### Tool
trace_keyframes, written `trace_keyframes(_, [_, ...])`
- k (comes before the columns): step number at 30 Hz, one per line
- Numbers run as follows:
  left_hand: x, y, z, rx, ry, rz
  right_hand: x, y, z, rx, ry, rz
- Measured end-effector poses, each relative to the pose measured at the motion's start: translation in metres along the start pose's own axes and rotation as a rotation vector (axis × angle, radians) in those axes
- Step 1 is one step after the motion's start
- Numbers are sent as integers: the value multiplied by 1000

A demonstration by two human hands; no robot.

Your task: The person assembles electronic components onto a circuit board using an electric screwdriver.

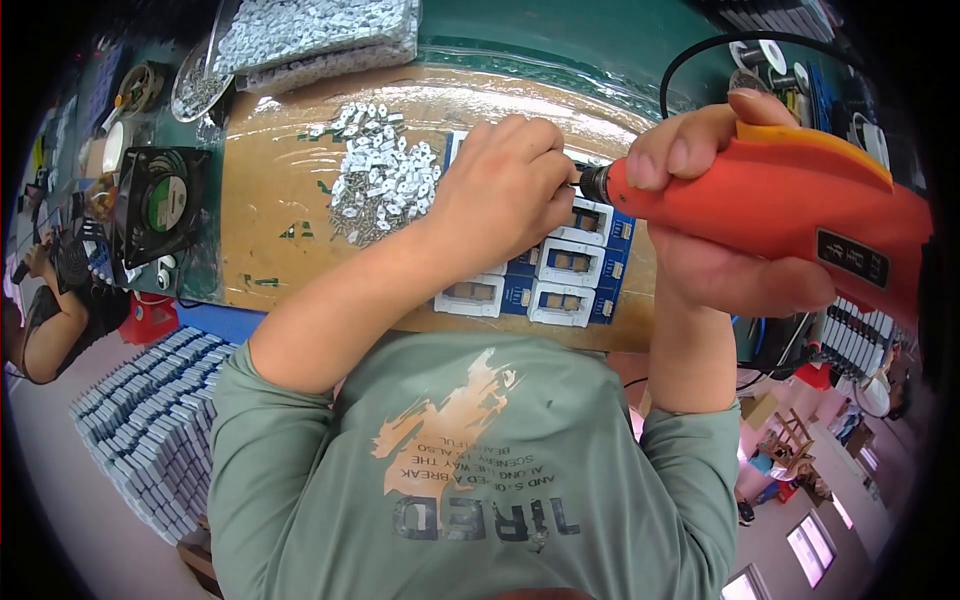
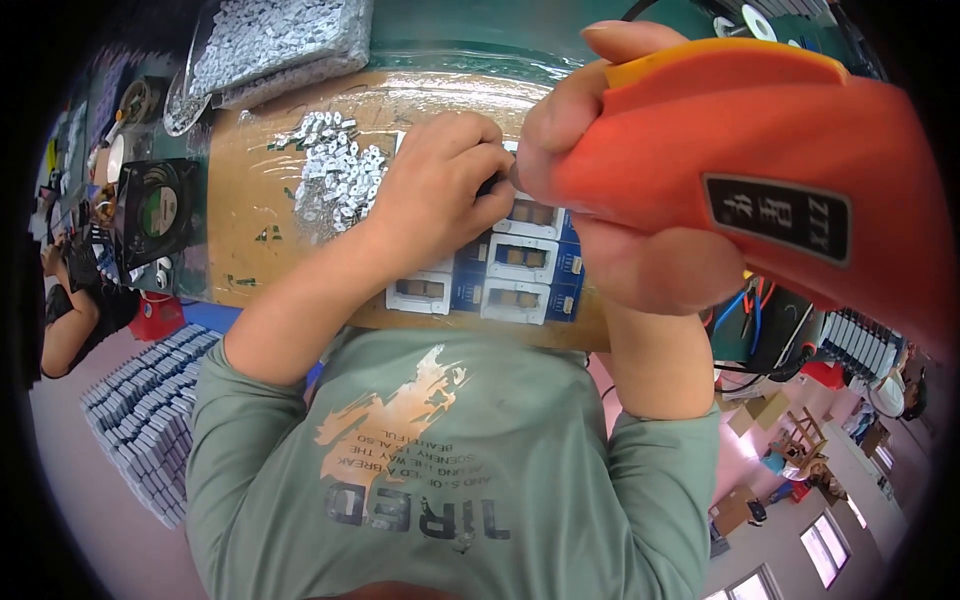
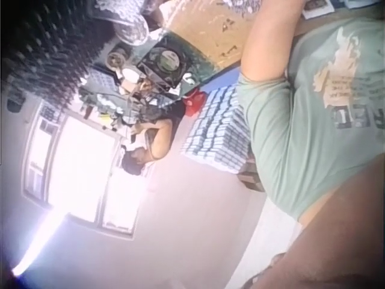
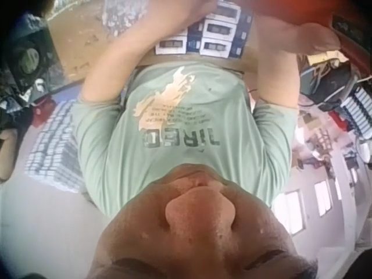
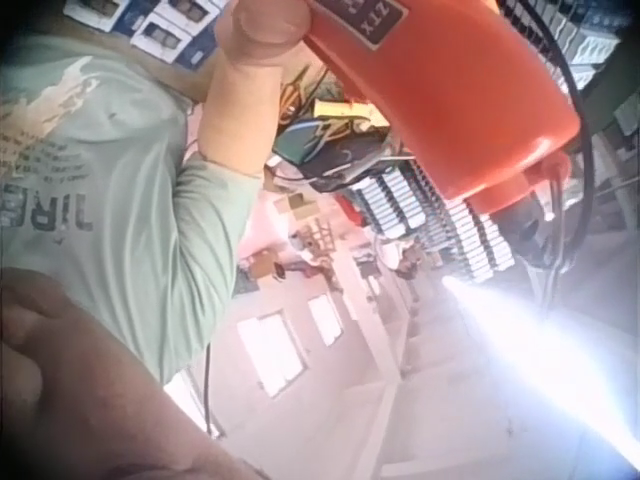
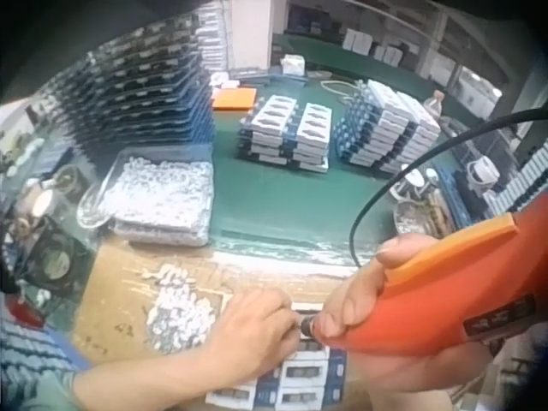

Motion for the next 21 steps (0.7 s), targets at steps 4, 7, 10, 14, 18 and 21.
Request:
trace_keyframes(4, [0,2,-1,34,-8,5,21,7,11,84,-115,-161])
trace_keyframes(7, [-5,-1,-1,-2,23,-3,20,7,5,65,-76,4])
trace_keyframes(10, [-5,0,-1,9,24,15,25,6,6,55,-108,-17])
trace_keyframes(14, [-6,-2,0,1,28,11,25,-12,6,-91,-41,11])
trace_keyframes(18, [-4,-2,1,1,19,-14,31,-7,15,86,-247,298])
trace_keyframes(21, [-2,-5,1,-42,34,-45,31,-5,17,160,-260,387])
Point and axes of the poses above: each hand's wrist, its own z-axis away from the middle knuckle, its own y-axis out of the back of the hand, x = y × z, the point moved 10 cm from there along -z, towards the middle knuckle, and after that the axes turned 14 degrees about y, right-handed, at the moved point
